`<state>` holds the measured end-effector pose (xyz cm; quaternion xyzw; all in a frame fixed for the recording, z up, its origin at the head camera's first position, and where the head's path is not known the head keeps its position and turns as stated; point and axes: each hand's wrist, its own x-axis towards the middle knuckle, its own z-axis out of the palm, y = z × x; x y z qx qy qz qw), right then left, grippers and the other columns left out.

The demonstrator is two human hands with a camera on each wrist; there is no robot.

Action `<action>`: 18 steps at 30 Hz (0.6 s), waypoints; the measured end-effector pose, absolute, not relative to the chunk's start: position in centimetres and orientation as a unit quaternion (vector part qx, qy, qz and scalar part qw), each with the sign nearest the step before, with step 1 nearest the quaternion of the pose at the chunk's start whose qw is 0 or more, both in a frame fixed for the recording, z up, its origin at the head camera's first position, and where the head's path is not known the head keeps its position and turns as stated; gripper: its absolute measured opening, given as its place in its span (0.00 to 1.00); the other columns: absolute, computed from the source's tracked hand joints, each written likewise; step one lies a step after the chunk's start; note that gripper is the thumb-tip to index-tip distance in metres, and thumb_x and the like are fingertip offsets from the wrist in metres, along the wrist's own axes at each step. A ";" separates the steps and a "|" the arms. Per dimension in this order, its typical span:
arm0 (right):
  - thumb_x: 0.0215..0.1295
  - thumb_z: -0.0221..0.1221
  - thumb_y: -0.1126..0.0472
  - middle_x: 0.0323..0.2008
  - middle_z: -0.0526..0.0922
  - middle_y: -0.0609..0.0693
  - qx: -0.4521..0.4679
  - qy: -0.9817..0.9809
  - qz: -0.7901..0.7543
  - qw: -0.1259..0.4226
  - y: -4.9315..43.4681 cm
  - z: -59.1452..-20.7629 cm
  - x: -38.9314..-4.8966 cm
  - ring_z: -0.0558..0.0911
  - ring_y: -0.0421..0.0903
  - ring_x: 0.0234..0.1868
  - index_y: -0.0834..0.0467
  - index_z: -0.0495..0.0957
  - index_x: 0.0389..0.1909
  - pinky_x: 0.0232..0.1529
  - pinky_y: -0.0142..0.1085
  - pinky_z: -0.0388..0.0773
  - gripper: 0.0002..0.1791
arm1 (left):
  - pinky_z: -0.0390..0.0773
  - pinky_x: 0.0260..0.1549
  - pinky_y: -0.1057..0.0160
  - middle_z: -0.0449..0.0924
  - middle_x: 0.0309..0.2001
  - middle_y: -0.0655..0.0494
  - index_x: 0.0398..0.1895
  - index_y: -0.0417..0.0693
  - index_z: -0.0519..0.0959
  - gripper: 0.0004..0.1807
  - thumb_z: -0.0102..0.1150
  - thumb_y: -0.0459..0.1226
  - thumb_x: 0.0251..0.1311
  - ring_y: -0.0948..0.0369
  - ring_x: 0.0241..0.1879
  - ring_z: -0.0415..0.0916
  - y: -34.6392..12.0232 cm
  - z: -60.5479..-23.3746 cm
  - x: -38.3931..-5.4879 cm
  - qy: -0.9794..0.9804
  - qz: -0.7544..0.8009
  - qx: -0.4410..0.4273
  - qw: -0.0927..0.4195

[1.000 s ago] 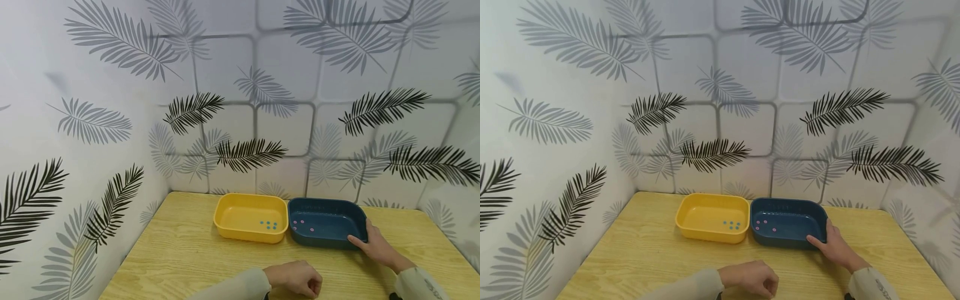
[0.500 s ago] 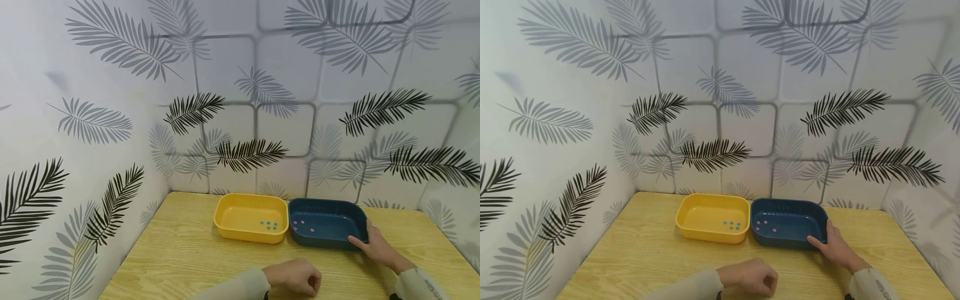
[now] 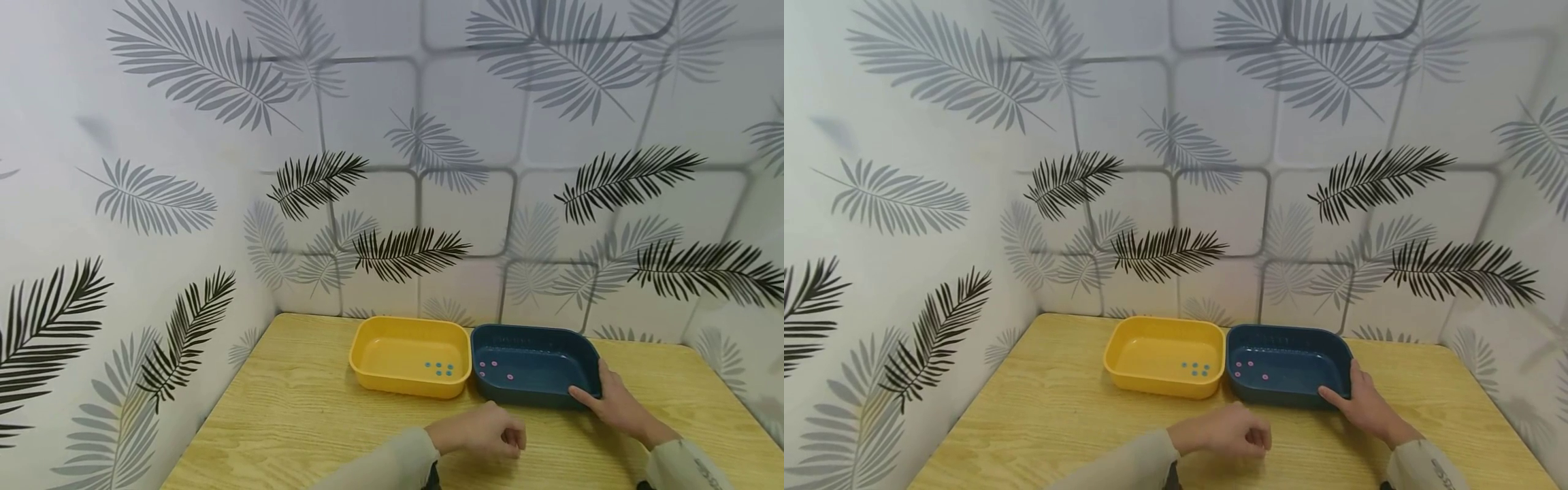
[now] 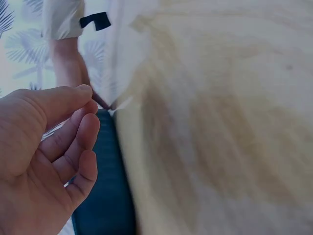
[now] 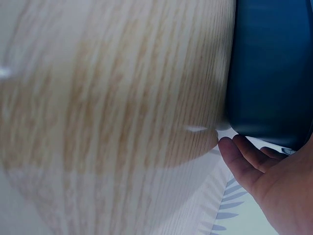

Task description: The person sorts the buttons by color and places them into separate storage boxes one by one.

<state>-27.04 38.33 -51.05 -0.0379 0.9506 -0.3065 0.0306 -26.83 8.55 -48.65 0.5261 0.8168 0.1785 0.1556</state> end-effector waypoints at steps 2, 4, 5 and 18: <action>0.68 0.51 0.41 0.61 0.36 0.86 -0.038 0.951 -0.307 0.031 38.3 -51.0 -27.0 0.46 0.81 0.60 0.79 0.22 0.65 0.54 0.70 0.52 0.59 | 0.69 0.29 0.83 0.77 0.28 0.72 0.35 0.52 0.81 0.01 0.61 0.38 0.61 0.81 0.28 0.70 8.6 -48.3 -27.2 0.815 0.190 0.526 0.150; 0.68 0.51 0.41 0.61 0.36 0.86 -0.038 0.950 -0.308 0.031 38.3 -51.0 -27.0 0.46 0.81 0.60 0.79 0.22 0.65 0.54 0.70 0.52 0.58 | 0.69 0.30 0.83 0.78 0.28 0.72 0.36 0.53 0.81 0.02 0.61 0.38 0.61 0.81 0.28 0.70 8.7 -48.1 -27.6 0.815 0.198 0.527 0.139; 0.68 0.51 0.41 0.61 0.37 0.86 -0.038 0.950 -0.307 0.031 38.3 -50.9 -27.0 0.46 0.81 0.60 0.79 0.22 0.65 0.54 0.70 0.52 0.58 | 0.69 0.30 0.83 0.78 0.28 0.72 0.36 0.52 0.81 0.02 0.61 0.38 0.61 0.81 0.27 0.70 8.7 -47.9 -27.8 0.815 0.203 0.526 0.136; 0.67 0.51 0.40 0.61 0.37 0.87 -0.033 0.953 -0.299 0.031 38.3 -51.1 -27.0 0.46 0.81 0.60 0.80 0.23 0.65 0.54 0.70 0.52 0.59 | 0.72 0.45 0.74 0.78 0.28 0.71 0.37 0.50 0.82 0.04 0.59 0.38 0.63 0.78 0.29 0.73 7.9 -44.6 -29.8 0.828 0.307 0.455 0.115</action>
